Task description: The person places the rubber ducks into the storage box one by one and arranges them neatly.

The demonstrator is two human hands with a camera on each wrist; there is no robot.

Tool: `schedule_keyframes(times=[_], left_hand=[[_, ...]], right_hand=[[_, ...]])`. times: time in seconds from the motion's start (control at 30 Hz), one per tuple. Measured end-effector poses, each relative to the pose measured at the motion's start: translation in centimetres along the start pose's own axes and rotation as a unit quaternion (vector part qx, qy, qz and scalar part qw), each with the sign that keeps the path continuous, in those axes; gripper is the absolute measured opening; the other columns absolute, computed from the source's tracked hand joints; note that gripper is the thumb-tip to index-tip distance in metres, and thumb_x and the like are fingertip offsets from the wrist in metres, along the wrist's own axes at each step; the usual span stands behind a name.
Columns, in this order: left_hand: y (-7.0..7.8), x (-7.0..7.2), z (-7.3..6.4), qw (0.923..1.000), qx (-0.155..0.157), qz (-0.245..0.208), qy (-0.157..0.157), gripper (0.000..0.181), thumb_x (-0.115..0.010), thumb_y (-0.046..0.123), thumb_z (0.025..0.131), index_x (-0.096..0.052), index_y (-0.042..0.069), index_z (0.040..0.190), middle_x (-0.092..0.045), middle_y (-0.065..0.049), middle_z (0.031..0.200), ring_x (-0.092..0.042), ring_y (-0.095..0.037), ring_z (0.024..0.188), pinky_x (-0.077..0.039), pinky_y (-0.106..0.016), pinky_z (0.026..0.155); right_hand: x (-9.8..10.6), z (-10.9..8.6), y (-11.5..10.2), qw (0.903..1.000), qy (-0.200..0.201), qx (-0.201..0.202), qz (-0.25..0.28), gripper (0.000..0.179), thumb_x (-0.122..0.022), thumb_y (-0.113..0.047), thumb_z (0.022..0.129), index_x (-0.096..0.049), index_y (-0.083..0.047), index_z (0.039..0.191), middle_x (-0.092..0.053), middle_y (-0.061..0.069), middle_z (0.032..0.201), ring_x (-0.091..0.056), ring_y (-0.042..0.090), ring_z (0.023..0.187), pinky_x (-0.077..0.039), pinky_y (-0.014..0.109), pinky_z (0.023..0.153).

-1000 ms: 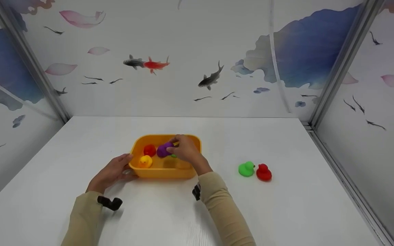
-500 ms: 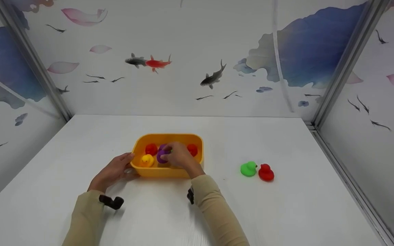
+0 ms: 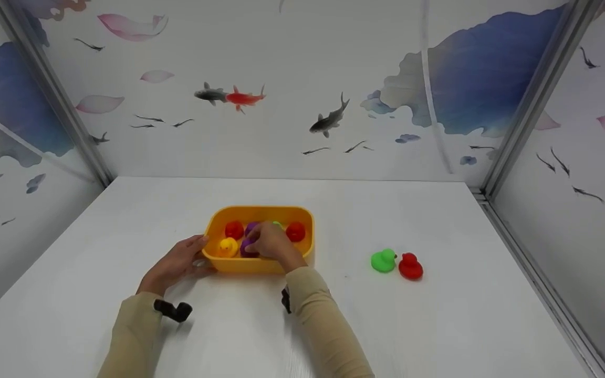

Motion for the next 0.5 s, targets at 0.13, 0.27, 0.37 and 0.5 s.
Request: schedule_keyframes(times=[0.13,0.27,0.37,0.5], left_hand=[[0.10,-0.10,0.03,1.0000,0.002,0.002,-0.001,0.059,-0.045,0.044,0.106,-0.035,0.014,0.155,-0.049,-0.014,0.152,-0.054,-0.031,0.134,-0.058,-0.038,0.097],[0.15,-0.02,0.05,1.0000,0.000,0.004,-0.002,0.059,-0.045,0.045,0.106,-0.035,0.014,0.155,-0.050,-0.015,0.151,-0.055,-0.030,0.133,-0.057,-0.039,0.098],[0.10,0.06,0.06,1.0000,0.001,0.008,-0.002,0.060,-0.045,0.046,0.105,-0.035,0.014,0.155,-0.051,-0.015,0.151,-0.056,-0.029,0.132,-0.056,-0.039,0.100],[0.00,0.12,-0.01,0.9999,0.006,0.008,-0.002,0.059,-0.045,0.046,0.105,-0.036,0.016,0.155,-0.051,-0.013,0.151,-0.056,-0.029,0.132,-0.056,-0.040,0.101]], right_hand=[[0.01,0.05,0.11,0.9999,0.002,-0.008,0.005,0.020,-0.073,-0.012,0.091,-0.076,-0.014,0.111,-0.071,0.007,0.114,-0.062,0.024,0.099,-0.060,0.036,0.092],[0.02,0.14,0.24,0.9997,0.005,-0.014,0.017,0.020,-0.073,-0.011,0.091,-0.076,-0.013,0.111,-0.071,0.008,0.113,-0.062,0.023,0.096,-0.061,0.034,0.090],[-0.03,0.21,0.29,0.9995,0.005,-0.018,0.025,0.021,-0.073,-0.010,0.091,-0.075,-0.011,0.112,-0.071,0.008,0.113,-0.062,0.023,0.095,-0.061,0.033,0.089],[-0.03,0.22,0.26,0.9993,0.006,-0.023,0.028,0.021,-0.073,-0.011,0.091,-0.075,-0.011,0.112,-0.071,0.008,0.113,-0.062,0.023,0.095,-0.061,0.032,0.088]])
Point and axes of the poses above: each hand's wrist, its own z-axis towards the middle knuckle, its own x-axis out of the back of the hand, y = z × x, the point moved 8 cm from there along z, towards the middle knuckle
